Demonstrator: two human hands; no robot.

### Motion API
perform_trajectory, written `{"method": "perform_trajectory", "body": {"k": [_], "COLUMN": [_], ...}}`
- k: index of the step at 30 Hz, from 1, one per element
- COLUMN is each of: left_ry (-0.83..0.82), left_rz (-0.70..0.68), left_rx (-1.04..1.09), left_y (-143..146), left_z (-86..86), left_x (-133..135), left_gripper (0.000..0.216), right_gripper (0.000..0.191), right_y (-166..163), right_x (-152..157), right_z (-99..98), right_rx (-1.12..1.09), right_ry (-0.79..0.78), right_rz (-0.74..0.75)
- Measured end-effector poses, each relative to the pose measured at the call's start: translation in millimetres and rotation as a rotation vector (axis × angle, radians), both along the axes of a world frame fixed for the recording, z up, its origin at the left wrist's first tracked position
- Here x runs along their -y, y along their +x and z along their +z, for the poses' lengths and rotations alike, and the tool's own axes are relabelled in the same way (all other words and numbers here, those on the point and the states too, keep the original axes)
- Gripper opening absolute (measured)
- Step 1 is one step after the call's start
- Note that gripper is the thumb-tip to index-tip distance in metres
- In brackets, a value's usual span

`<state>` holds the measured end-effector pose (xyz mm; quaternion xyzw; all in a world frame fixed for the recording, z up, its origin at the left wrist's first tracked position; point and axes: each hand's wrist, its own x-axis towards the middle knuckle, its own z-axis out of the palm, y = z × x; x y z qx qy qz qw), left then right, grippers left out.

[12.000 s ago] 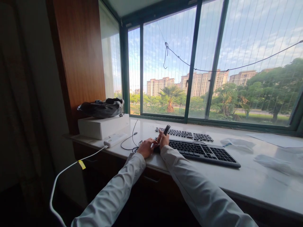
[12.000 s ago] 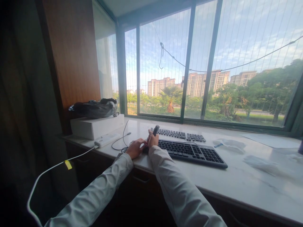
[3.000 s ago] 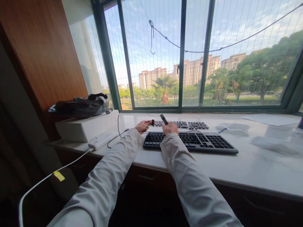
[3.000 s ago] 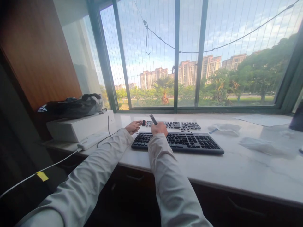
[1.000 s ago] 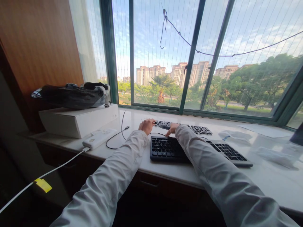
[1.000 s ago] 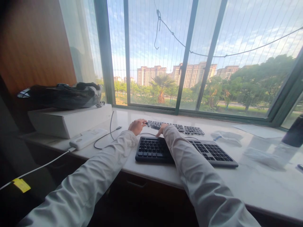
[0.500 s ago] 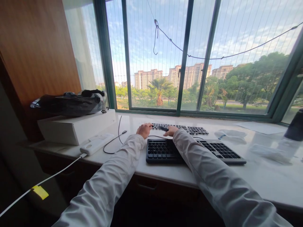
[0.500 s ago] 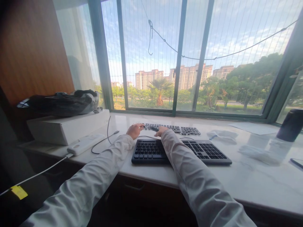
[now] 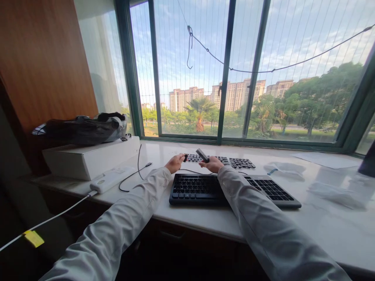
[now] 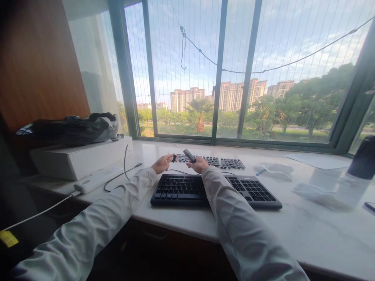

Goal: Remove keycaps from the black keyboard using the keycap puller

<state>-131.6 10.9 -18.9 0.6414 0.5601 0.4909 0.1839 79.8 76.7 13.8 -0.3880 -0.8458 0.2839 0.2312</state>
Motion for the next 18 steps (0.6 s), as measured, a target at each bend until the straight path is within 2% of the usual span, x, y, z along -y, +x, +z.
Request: {"method": "perform_trajectory", "body": {"k": [5, 11, 18], "left_ry": [-0.117, -0.105, -0.147], "left_rz": [-0.098, -0.084, -0.058], "left_rx": [0.18, 0.282, 0.329], "left_y": [17, 28, 33], "left_z": [9.4, 14.2, 15.8], "left_x": [11, 21, 24], "left_gripper": [0.043, 0.038, 0.037], "right_gripper": [0.022, 0.024, 0.025], "right_y": [-7, -5, -7], "right_x": [3, 6, 9], "right_z": [-0.9, -1.5, -4.7], "right_rx": [-0.144, -0.31, -0.332], "right_ry": [-0.009, 0.024, 0.022], "right_rz": [0.026, 0.098, 0.053]}}
